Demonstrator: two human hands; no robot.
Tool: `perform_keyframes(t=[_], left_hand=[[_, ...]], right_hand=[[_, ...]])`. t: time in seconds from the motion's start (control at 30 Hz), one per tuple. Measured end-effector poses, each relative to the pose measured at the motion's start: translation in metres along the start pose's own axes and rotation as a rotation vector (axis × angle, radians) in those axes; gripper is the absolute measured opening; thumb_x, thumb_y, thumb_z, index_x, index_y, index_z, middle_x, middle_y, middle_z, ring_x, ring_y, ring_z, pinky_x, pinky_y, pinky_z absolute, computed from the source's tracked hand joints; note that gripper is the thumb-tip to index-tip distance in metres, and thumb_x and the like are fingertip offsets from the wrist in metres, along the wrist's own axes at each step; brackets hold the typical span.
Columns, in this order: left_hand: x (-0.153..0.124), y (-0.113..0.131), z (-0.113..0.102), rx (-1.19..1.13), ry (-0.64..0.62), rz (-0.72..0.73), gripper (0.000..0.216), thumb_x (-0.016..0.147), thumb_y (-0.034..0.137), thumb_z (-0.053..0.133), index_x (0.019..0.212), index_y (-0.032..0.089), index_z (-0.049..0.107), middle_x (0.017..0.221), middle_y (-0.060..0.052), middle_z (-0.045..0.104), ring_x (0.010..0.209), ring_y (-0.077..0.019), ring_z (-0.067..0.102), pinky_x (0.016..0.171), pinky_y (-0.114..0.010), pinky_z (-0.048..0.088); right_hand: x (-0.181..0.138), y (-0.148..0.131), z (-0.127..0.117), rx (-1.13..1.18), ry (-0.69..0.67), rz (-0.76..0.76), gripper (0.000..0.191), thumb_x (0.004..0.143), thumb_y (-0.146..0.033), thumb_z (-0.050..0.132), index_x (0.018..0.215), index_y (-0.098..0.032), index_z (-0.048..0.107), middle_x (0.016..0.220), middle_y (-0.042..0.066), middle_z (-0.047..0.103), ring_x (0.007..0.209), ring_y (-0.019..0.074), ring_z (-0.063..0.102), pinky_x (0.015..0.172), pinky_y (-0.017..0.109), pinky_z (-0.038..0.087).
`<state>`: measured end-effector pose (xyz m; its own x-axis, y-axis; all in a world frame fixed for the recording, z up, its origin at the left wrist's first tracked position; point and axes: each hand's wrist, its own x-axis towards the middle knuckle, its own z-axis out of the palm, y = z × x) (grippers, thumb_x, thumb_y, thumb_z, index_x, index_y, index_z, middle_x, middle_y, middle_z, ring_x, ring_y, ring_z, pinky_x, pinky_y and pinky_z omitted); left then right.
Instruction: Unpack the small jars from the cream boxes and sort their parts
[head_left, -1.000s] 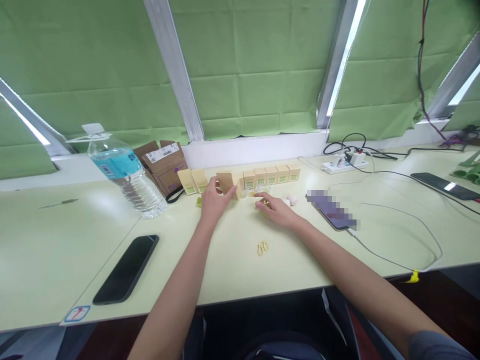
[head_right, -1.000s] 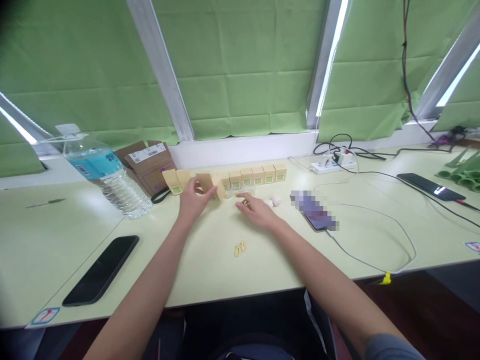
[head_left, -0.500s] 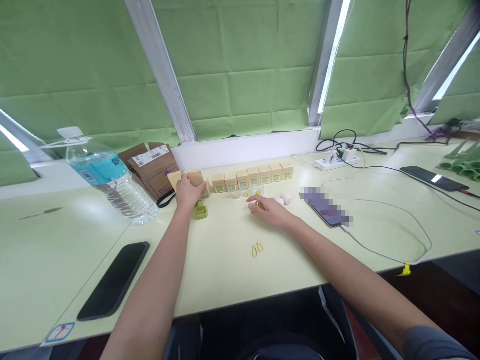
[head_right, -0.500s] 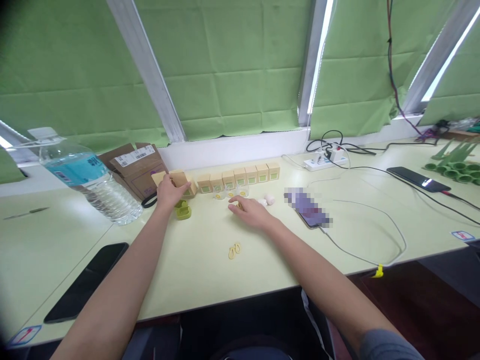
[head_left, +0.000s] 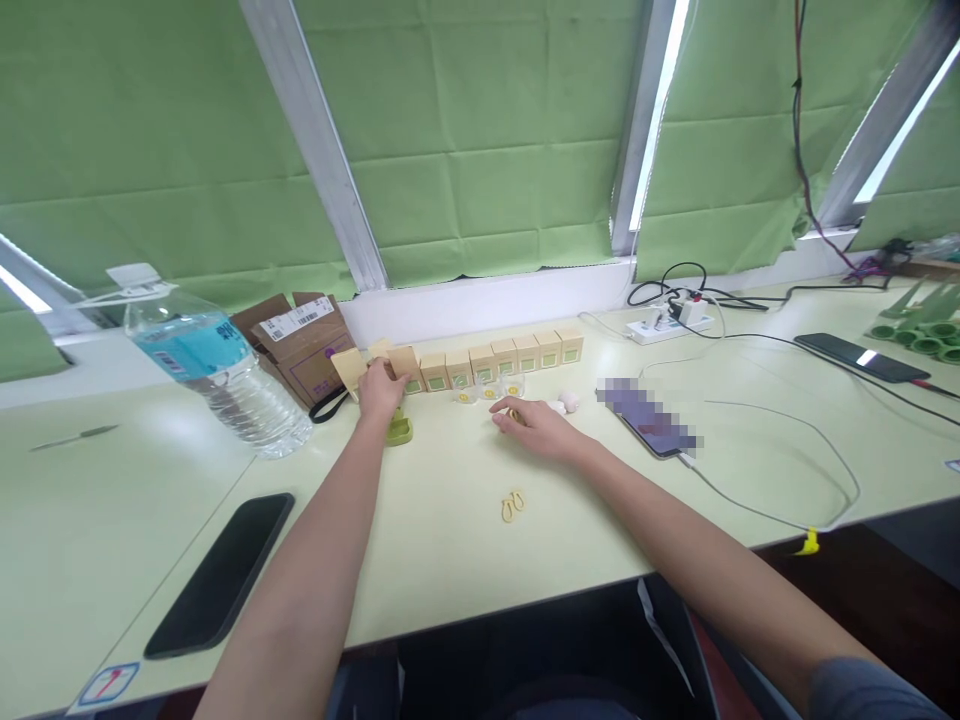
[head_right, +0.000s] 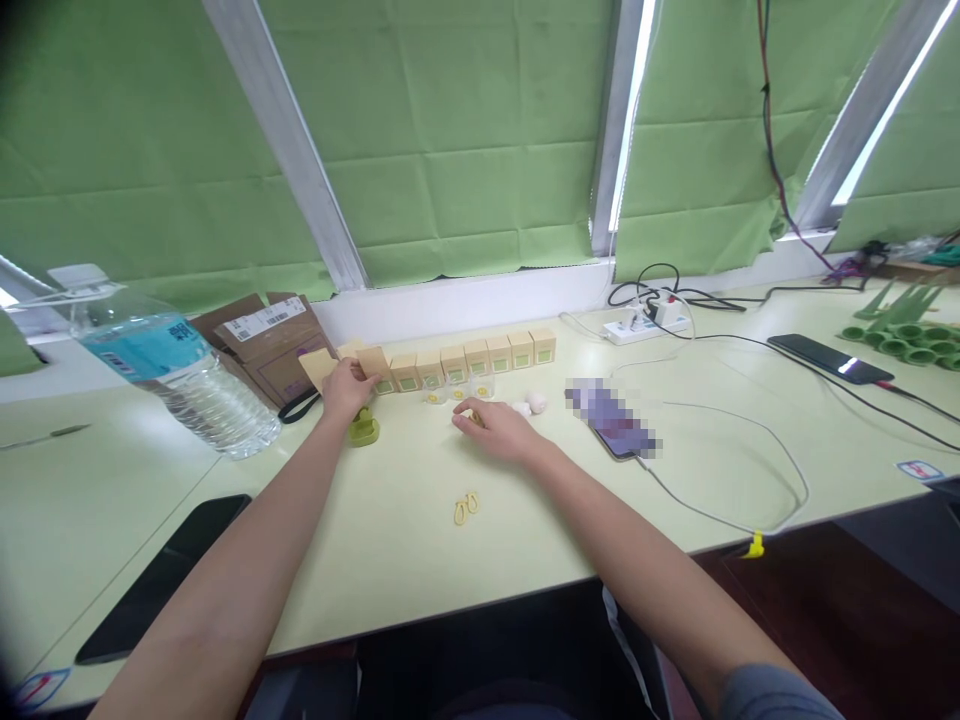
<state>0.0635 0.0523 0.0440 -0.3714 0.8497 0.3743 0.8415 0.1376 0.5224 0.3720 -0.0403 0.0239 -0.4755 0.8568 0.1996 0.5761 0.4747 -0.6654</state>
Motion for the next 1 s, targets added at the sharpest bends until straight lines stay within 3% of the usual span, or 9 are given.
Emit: perform_keyframes(t=[0.1, 0.27, 0.4, 0.5, 0.6, 0.77, 1.0], left_hand=[[-0.001, -0.003, -0.003, 0.012, 0.001, 0.005, 0.028, 0.079, 0.025, 0.071, 0.106, 0.021, 0.063, 0.100, -0.009, 0.075, 0.102, -0.0255, 0.068, 0.094, -0.036, 0.047], [-0.001, -0.007, -0.019, 0.039, 0.087, 0.043, 0.047, 0.088, 0.022, 0.057, 0.135, 0.025, 0.049, 0.096, -0.008, 0.074, 0.100, -0.0266, 0.068, 0.092, -0.038, 0.047], [0.011, -0.006, -0.027, 0.045, 0.045, -0.027, 0.055, 0.092, 0.035, 0.053, 0.144, 0.022, 0.041, 0.075, -0.006, 0.072, 0.090, -0.0298, 0.070, 0.094, -0.043, 0.047], [0.023, -0.004, -0.026, 0.009, -0.035, -0.087, 0.051, 0.091, 0.040, 0.055, 0.137, 0.020, 0.049, 0.061, -0.001, 0.068, 0.066, -0.0254, 0.068, 0.090, -0.039, 0.049], [0.035, -0.004, -0.025, -0.026, -0.048, -0.148, 0.037, 0.089, 0.034, 0.057, 0.122, 0.020, 0.059, 0.060, 0.000, 0.069, 0.053, -0.0206, 0.064, 0.078, -0.033, 0.052], [0.050, -0.017, -0.033, -0.038, -0.048, -0.172, 0.015, 0.087, 0.025, 0.054, 0.094, 0.019, 0.065, 0.064, -0.003, 0.069, 0.052, -0.0183, 0.063, 0.068, -0.029, 0.050], [0.056, -0.040, -0.051, -0.044, -0.075, -0.193, 0.012, 0.088, 0.024, 0.051, 0.093, 0.022, 0.062, 0.062, -0.003, 0.066, 0.054, -0.0204, 0.062, 0.059, -0.028, 0.046]], right_hand=[[0.000, 0.000, 0.000, 0.004, -0.003, 0.005, 0.041, 0.100, -0.052, 0.042, 0.123, -0.025, 0.063, 0.084, 0.003, 0.070, 0.074, 0.0190, 0.058, 0.066, 0.027, 0.035], [0.000, -0.001, 0.000, 0.006, -0.002, 0.005, 0.041, 0.100, -0.051, 0.042, 0.123, -0.025, 0.064, 0.086, 0.003, 0.071, 0.077, 0.0197, 0.059, 0.067, 0.028, 0.036], [0.000, -0.001, 0.000, 0.008, -0.006, -0.002, 0.041, 0.100, -0.051, 0.042, 0.122, -0.025, 0.064, 0.087, 0.004, 0.072, 0.077, 0.0197, 0.060, 0.068, 0.028, 0.036], [0.000, 0.000, 0.000, 0.002, 0.003, -0.001, 0.041, 0.099, -0.052, 0.042, 0.121, -0.025, 0.065, 0.089, 0.004, 0.072, 0.078, 0.0201, 0.060, 0.067, 0.028, 0.036], [0.001, 0.001, 0.001, -0.005, 0.007, 0.002, 0.041, 0.099, -0.052, 0.043, 0.120, -0.025, 0.065, 0.091, 0.004, 0.072, 0.080, 0.0203, 0.061, 0.068, 0.028, 0.037], [0.001, 0.000, 0.000, -0.006, 0.000, 0.006, 0.041, 0.099, -0.052, 0.042, 0.120, -0.026, 0.065, 0.088, 0.004, 0.072, 0.080, 0.0203, 0.060, 0.068, 0.028, 0.038], [-0.001, -0.002, -0.001, -0.015, -0.007, -0.002, 0.039, 0.099, -0.050, 0.043, 0.120, -0.026, 0.065, 0.091, 0.004, 0.072, 0.080, 0.0199, 0.060, 0.069, 0.028, 0.037]])
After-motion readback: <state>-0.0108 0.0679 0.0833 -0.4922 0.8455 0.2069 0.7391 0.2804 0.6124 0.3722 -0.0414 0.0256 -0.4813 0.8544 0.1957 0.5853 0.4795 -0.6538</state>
